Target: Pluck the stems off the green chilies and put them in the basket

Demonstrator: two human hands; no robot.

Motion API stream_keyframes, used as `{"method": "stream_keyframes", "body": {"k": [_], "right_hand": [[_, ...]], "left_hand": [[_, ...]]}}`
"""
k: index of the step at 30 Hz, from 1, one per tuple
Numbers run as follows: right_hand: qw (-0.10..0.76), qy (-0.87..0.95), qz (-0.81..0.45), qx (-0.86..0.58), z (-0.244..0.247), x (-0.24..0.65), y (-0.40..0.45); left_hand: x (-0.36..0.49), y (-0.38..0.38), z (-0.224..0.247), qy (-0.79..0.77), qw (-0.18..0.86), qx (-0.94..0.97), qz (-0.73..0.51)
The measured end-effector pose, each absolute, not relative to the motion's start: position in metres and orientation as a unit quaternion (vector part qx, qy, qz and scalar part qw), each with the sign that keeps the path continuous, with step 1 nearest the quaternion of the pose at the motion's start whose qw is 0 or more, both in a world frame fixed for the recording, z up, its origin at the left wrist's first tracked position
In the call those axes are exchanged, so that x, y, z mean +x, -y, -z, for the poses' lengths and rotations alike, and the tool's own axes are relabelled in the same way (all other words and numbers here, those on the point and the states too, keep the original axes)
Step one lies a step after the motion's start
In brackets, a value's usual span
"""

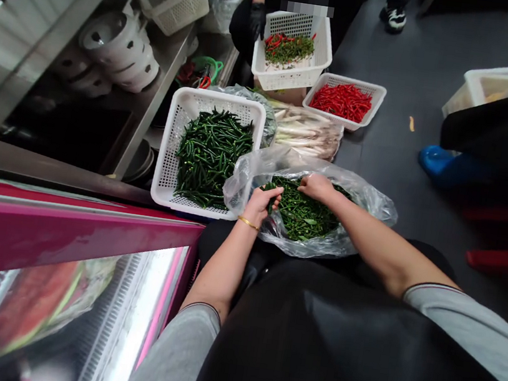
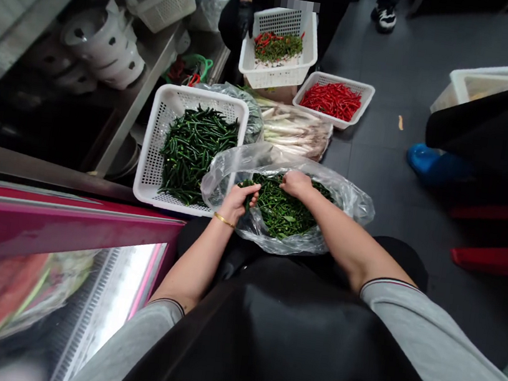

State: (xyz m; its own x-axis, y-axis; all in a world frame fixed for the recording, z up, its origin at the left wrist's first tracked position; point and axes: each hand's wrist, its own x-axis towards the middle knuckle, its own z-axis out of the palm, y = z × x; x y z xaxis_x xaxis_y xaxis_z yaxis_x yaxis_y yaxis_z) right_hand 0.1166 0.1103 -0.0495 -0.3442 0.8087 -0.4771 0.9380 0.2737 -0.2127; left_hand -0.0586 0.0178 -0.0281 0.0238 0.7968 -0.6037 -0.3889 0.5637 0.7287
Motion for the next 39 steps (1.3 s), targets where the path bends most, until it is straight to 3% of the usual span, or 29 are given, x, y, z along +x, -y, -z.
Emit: {"method": "stream_keyframes", "body": {"k": [5,11,16,20,23,26,28,32,36,39], "right_hand": [[0.067,-0.858,0.204,0.467,0.029,0.122,-0.078],[0.206,-0.834,0.222,0.461,0.026,0.126,-0.079],[0.107,-0.809,0.187,0.546,0.055,0.098,-0.11],[0.129,-0.797,0.218,0.548,0.071,0.08,-0.123],[0.129,-0.802,0.239,0.532,0.065,0.085,-0.117],[0.057,-0.865,0.185,0.462,0.047,0.102,-0.094],[0.025,-0.9,0.127,0.416,0.036,0.118,-0.071],[0.06,-0.924,0.085,0.368,0.028,0.161,-0.029],[0.03,-0.92,0.167,0.353,0.021,0.21,-0.027],[-0.007,-0.862,0.224,0.456,0.011,0.225,-0.047]], "left_hand": [[-0.026,-0.03,0.038,-0.579,0.666,0.181,-0.434],[-0.026,-0.022,0.02,-0.536,0.532,0.418,-0.506],[-0.053,-0.017,0.024,-0.586,0.551,0.308,-0.508],[-0.064,-0.018,0.034,-0.599,0.555,0.273,-0.508],[-0.066,-0.022,0.037,-0.612,0.535,0.264,-0.519],[-0.067,-0.029,0.032,-0.61,0.52,0.26,-0.539],[-0.067,-0.032,0.026,-0.597,0.53,0.266,-0.54],[-0.065,-0.031,0.013,-0.565,0.576,0.261,-0.531],[-0.066,-0.026,0.008,-0.514,0.645,0.235,-0.514],[-0.069,-0.023,0.007,-0.465,0.707,0.19,-0.498]]}}
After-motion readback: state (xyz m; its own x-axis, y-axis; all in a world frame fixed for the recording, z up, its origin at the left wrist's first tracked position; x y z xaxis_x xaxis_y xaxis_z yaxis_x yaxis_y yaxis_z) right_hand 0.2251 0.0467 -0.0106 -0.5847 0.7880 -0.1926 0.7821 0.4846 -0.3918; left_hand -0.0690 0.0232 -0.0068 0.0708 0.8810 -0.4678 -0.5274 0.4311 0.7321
